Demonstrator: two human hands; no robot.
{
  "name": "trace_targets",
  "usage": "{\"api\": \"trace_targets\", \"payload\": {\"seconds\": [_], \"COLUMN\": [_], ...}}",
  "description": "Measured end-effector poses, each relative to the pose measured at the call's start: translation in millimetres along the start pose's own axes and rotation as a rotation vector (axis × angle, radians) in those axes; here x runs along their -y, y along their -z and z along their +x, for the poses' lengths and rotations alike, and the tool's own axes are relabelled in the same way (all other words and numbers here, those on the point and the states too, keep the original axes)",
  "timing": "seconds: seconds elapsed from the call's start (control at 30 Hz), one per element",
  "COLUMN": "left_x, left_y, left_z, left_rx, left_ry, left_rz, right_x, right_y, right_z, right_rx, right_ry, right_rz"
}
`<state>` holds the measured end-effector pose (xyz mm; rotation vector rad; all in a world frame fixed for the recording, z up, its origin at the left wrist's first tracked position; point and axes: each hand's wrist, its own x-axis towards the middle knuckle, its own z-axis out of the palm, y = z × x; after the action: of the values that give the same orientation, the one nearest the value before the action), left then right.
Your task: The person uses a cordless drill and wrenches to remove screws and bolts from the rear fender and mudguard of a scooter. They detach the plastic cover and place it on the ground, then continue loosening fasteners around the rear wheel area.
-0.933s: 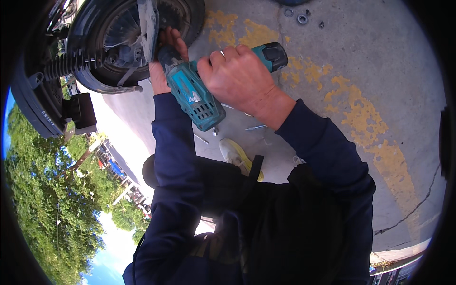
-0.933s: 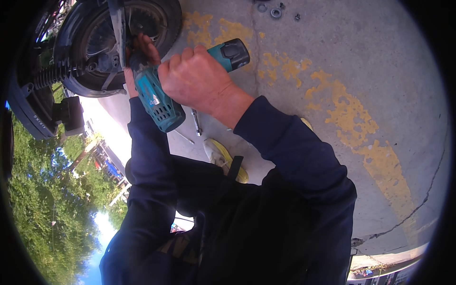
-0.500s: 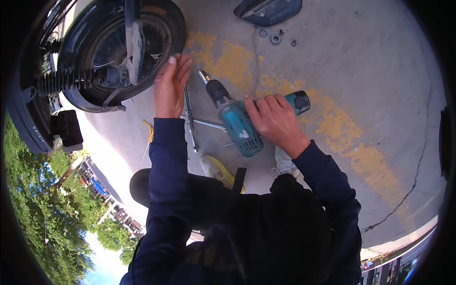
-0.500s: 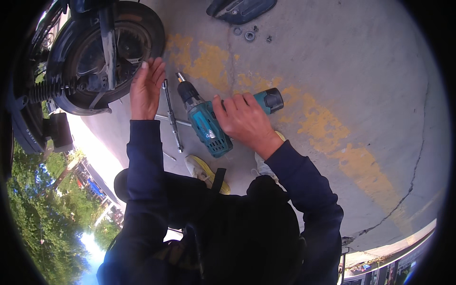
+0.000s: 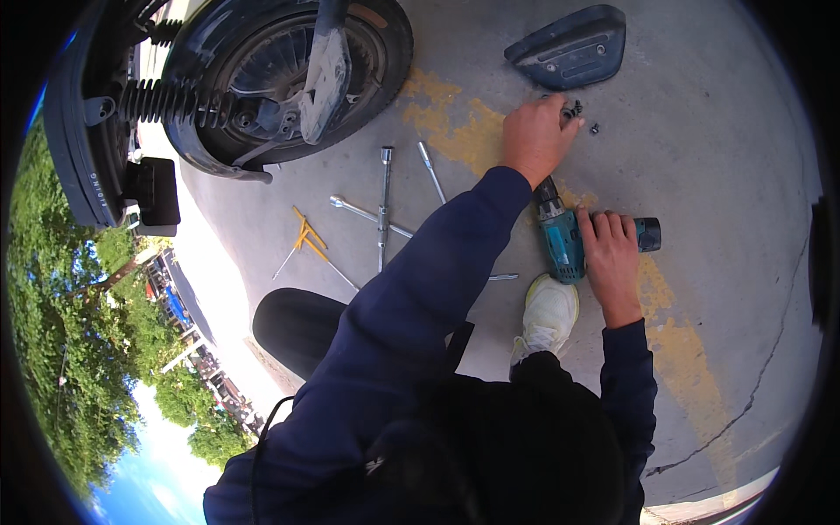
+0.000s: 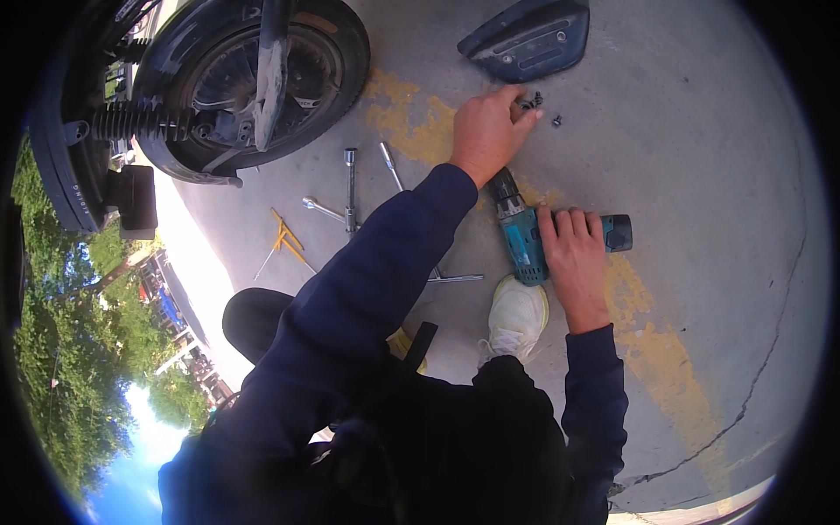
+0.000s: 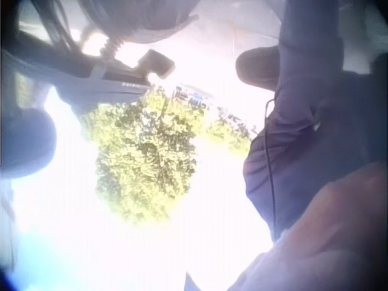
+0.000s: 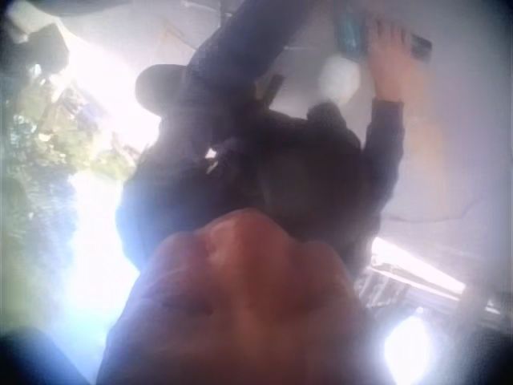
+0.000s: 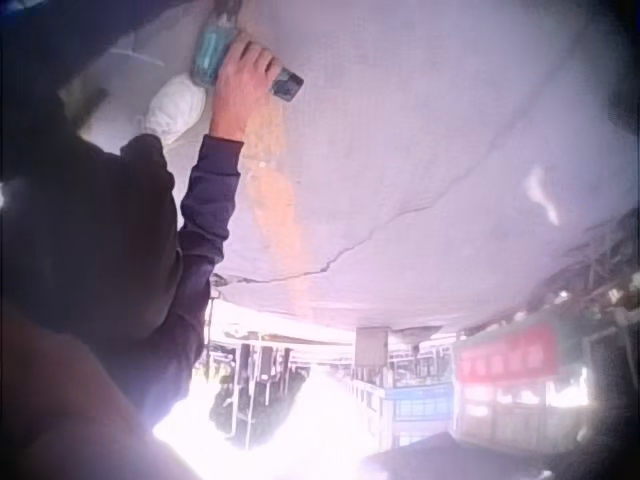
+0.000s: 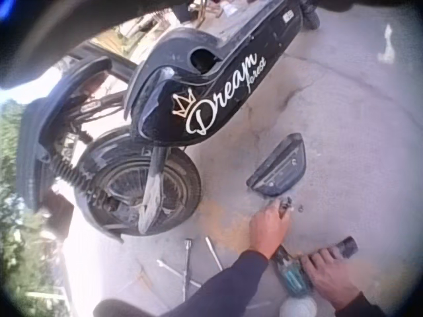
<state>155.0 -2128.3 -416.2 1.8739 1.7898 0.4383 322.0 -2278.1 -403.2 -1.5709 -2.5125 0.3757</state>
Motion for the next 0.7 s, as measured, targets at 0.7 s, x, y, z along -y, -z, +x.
{"api": "trace_targets", "payload": {"seconds": [0.7], "left_x": [109.5], "left_y": [192.7], "left_z": [-96.0], "left_rx": [-0.837], "left_ry": [0.194], "left_rz": [-0.659], "right_x": [149.7], "right_y": [80.3], "right_z": [231.8], "right_rx": [0.364], "right_ry": [-0.3], "right_rz": [0.986]}}
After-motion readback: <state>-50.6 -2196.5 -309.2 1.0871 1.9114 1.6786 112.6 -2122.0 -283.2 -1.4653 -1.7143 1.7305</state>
